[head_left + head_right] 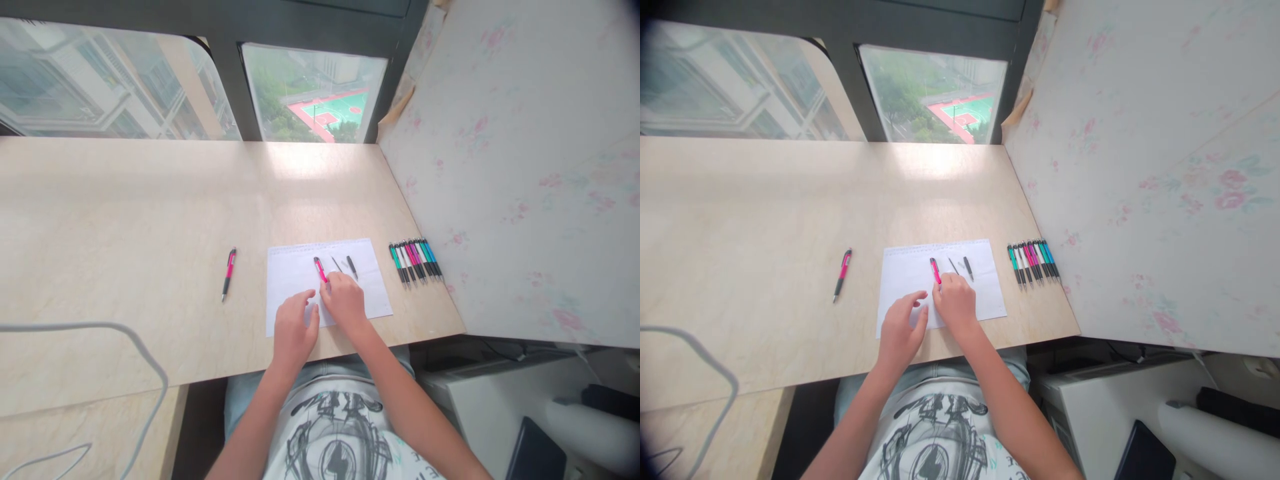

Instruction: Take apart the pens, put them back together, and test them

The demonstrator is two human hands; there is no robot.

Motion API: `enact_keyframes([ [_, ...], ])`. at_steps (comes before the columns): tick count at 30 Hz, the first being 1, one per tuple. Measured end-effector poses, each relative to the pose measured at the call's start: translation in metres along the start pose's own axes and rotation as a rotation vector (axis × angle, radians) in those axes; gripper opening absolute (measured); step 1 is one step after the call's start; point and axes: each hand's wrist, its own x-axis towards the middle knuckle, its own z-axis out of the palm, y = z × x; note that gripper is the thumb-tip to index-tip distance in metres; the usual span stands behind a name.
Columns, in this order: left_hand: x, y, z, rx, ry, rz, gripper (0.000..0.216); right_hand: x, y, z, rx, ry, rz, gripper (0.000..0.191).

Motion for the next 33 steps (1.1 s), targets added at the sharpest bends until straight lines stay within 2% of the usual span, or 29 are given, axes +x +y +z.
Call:
enact_keyframes([
  [6, -0.001, -0.003, 0.0, 0.072, -0.062, 0.055, 0.024, -0.009, 0.007, -0.007, 0.117, 0.086, -0.019, 0.025],
  [11, -0.001, -0.007, -0.005, 0.089, -0.014, 0.083, 0.02, -0.032, 0.041, -0.007, 0.245, 0.179, -0.091, 0.027],
  [15, -0.002, -0.005, -0.005, 0.141, -0.025, 0.129, 0.021, -0.043, 0.065, -0.002, 0.289, 0.255, -0.132, 0.031],
  [19, -0.005, 0.0, -0.001, 0.225, -0.094, 0.145, 0.02, -0.042, 0.07, 0.005, 0.267, 0.206, -0.134, 0.022],
  [23, -0.004, 0.003, 0.001, 0.29, -0.171, 0.162, 0.015, -0.039, 0.067, 0.009, 0.177, 0.168, -0.144, 0.021],
  [33, -0.006, 0.002, 0.001, 0.243, -0.169, 0.137, 0.015, -0.042, 0.07, 0.011, 0.091, 0.173, -0.176, 0.021],
])
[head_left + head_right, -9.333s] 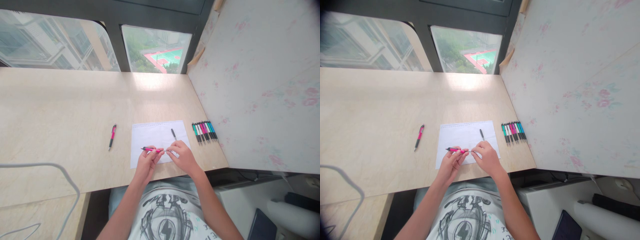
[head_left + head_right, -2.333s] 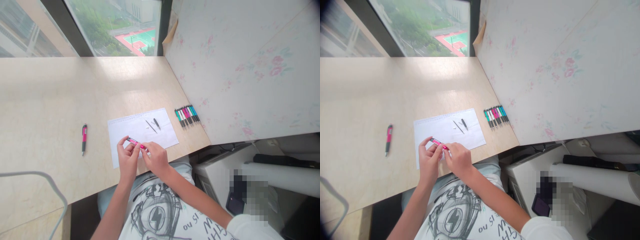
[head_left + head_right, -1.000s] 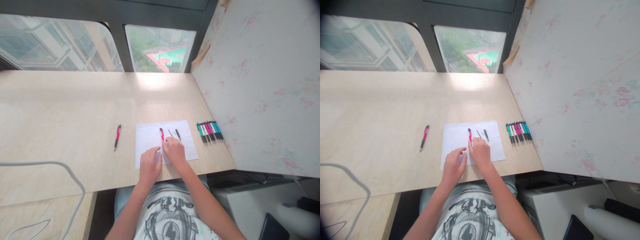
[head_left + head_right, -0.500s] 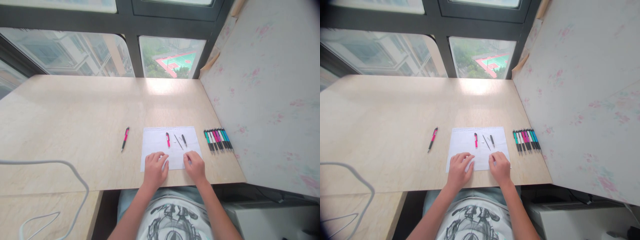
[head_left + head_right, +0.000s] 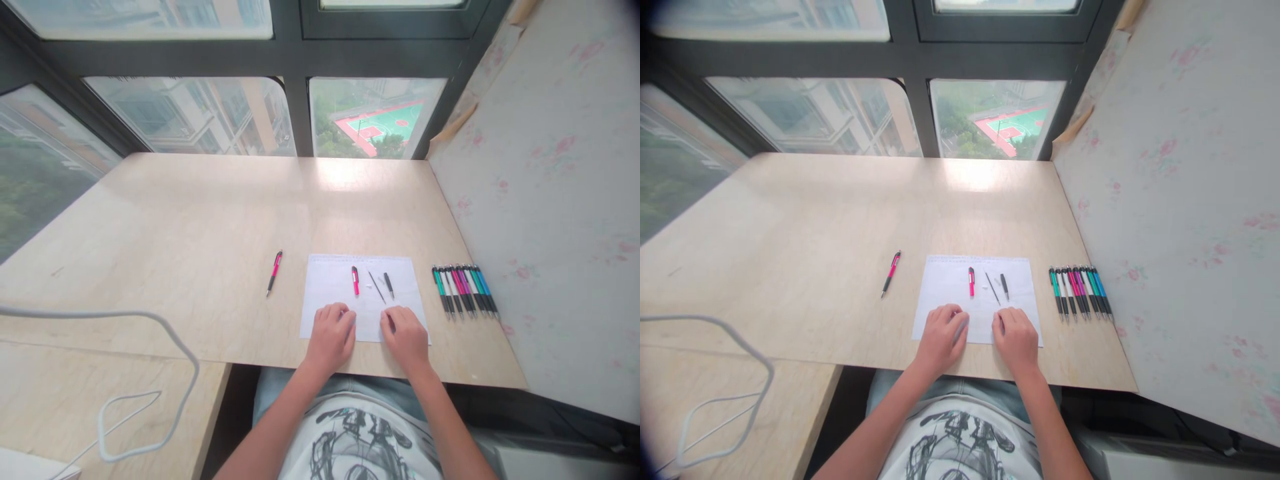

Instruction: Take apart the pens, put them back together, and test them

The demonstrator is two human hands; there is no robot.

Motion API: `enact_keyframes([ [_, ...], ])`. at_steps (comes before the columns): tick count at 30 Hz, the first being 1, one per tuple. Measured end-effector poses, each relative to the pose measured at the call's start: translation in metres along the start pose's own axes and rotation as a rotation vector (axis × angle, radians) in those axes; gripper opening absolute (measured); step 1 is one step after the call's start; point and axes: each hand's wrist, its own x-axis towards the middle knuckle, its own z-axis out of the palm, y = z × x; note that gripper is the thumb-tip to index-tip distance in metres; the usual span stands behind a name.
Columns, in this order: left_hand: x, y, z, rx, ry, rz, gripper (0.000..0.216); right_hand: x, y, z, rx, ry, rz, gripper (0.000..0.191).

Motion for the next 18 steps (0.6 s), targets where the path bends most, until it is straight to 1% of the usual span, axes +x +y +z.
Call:
enact_keyframes([
  [3, -0.001, 0.0, 0.0, -0.097, 0.021, -0.025, 0.017, 0.0, 0.001, 0.001, 0.019, 0.005, 0.004, 0.021],
  [5, -0.001, -0.001, -0.002, -0.216, 0.058, -0.05, 0.017, 0.0, 0.003, 0.001, 0.056, 0.006, 0.008, 0.021],
  [9, 0.007, -0.012, -0.019, -0.491, 0.12, -0.145, 0.018, -0.001, 0.004, 0.001, 0.119, 0.005, 0.022, 0.02],
  [11, 0.012, -0.022, -0.03, -0.49, 0.155, -0.191, 0.017, -0.001, 0.004, 0.001, 0.142, 0.012, 0.029, 0.021],
  [14, 0.014, -0.035, -0.041, -0.4, 0.206, -0.273, 0.017, 0.0, 0.004, 0.0, 0.186, 0.036, 0.047, 0.022],
  [16, 0.011, -0.039, -0.041, -0.363, 0.201, -0.29, 0.017, -0.001, 0.004, -0.002, 0.216, 0.057, 0.06, 0.024],
  [18, 0.006, -0.038, -0.038, -0.35, 0.175, -0.275, 0.017, -0.001, 0.003, -0.004, 0.243, 0.073, 0.078, 0.025],
])
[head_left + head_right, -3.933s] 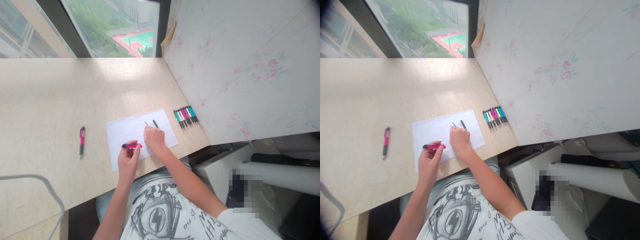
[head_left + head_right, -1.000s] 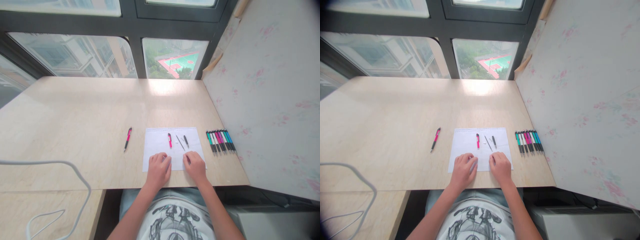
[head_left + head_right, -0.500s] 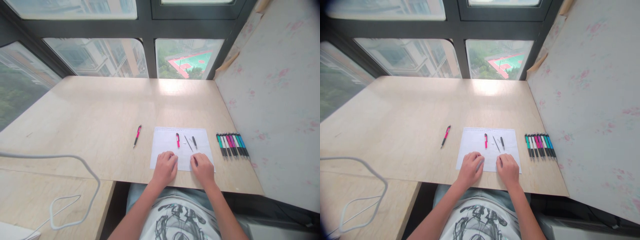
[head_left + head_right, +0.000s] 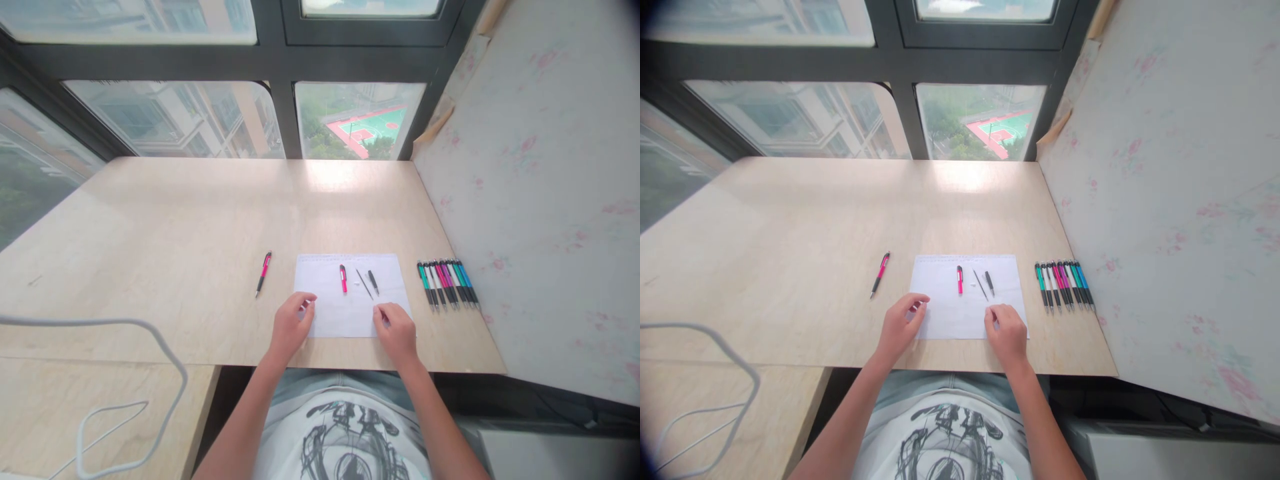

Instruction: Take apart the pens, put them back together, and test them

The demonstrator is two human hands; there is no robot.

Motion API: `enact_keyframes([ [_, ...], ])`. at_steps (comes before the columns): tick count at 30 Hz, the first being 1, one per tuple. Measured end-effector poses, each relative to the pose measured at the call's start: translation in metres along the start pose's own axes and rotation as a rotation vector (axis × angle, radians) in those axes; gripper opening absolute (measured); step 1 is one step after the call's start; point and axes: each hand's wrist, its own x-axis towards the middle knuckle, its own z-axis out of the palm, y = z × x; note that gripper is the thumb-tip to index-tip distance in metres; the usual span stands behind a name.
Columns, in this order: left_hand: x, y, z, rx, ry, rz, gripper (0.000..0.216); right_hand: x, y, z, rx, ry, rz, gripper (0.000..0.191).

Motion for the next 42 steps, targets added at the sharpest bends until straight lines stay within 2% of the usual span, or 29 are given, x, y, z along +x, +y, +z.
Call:
enact_keyframes([
  [5, 0.002, 0.009, 0.017, -0.011, -0.083, 0.021, 0.017, 0.007, -0.007, -0.004, 0.011, -0.007, 0.039, 0.025],
  [7, 0.016, 0.018, 0.025, 0.051, -0.078, 0.02, 0.017, 0.016, -0.011, -0.004, -0.01, -0.04, 0.04, 0.021],
  [11, 0.054, 0.041, 0.044, 0.336, -0.094, 0.036, 0.019, 0.041, -0.024, -0.003, -0.159, -0.146, 0.042, 0.021],
  [14, 0.074, 0.053, 0.058, 0.46, -0.16, -0.045, 0.021, 0.059, -0.035, -0.002, -0.296, -0.219, 0.051, 0.02],
  [18, 0.084, 0.055, 0.069, 0.421, -0.194, -0.068, 0.018, 0.073, -0.046, 0.006, -0.381, -0.285, 0.056, 0.017],
  [22, 0.086, 0.052, 0.063, 0.317, -0.198, -0.071, 0.014, 0.077, -0.05, 0.013, -0.412, -0.32, 0.095, 0.02],
  [25, 0.08, 0.049, 0.048, 0.186, -0.207, -0.054, 0.014, 0.073, -0.05, 0.009, -0.353, -0.273, 0.089, 0.017],
  [27, 0.071, 0.045, 0.037, 0.036, -0.234, -0.059, 0.016, 0.066, -0.049, 0.003, -0.214, -0.229, 0.081, 0.013],
  [30, 0.05, 0.039, 0.026, -0.723, -0.188, -0.316, 0.022, 0.052, -0.047, -0.008, 0.148, -0.215, 0.11, 0.011],
  [33, 0.028, 0.036, 0.026, -1.168, -0.05, -0.592, 0.025, 0.038, -0.049, -0.014, 0.446, -0.205, 0.184, 0.009],
  [38, 0.004, 0.045, 0.041, -1.393, 0.011, -0.722, 0.023, 0.024, -0.056, -0.018, 0.653, -0.175, 0.297, 0.014],
  [42, -0.005, 0.052, 0.053, -1.46, 0.087, -0.754, 0.021, 0.02, -0.06, -0.019, 0.717, -0.172, 0.344, 0.015],
])
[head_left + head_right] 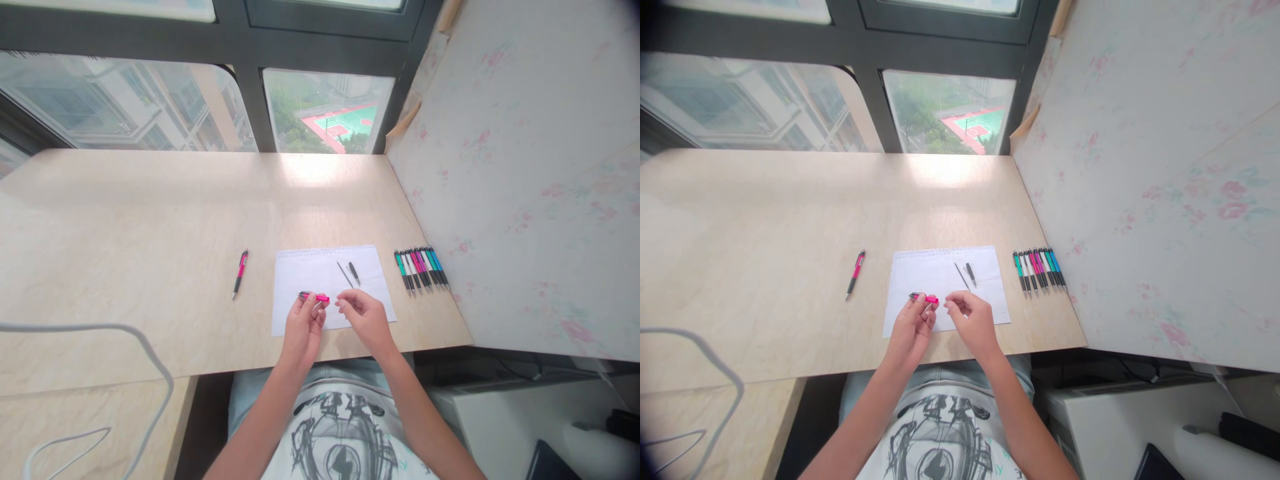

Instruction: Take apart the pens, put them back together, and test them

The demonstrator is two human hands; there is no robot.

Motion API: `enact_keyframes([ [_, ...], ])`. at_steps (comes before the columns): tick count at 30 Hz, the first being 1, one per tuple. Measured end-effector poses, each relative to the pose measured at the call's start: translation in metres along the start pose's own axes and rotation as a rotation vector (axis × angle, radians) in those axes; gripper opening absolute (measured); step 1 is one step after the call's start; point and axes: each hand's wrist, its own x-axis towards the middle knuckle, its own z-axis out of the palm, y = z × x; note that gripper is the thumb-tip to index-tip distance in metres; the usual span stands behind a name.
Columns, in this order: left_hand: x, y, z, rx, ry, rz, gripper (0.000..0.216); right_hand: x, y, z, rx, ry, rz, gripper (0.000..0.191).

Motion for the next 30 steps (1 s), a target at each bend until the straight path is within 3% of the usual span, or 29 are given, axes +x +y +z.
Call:
enact_keyframes([
  [7, -0.005, -0.005, 0.002, 0.023, -0.024, -0.014, 0.028, -0.003, -0.007, 0.001, -0.104, 0.05, -0.071, 0.013],
  [25, -0.01, -0.006, 0.008, -0.165, -0.076, -0.07, 0.018, -0.003, -0.022, 0.001, -0.229, 0.035, -0.212, 0.01],
  [30, -0.009, -0.002, 0.008, -0.283, -0.053, -0.167, 0.009, -0.005, -0.025, 0.003, -0.232, 0.038, -0.273, 0.009],
])
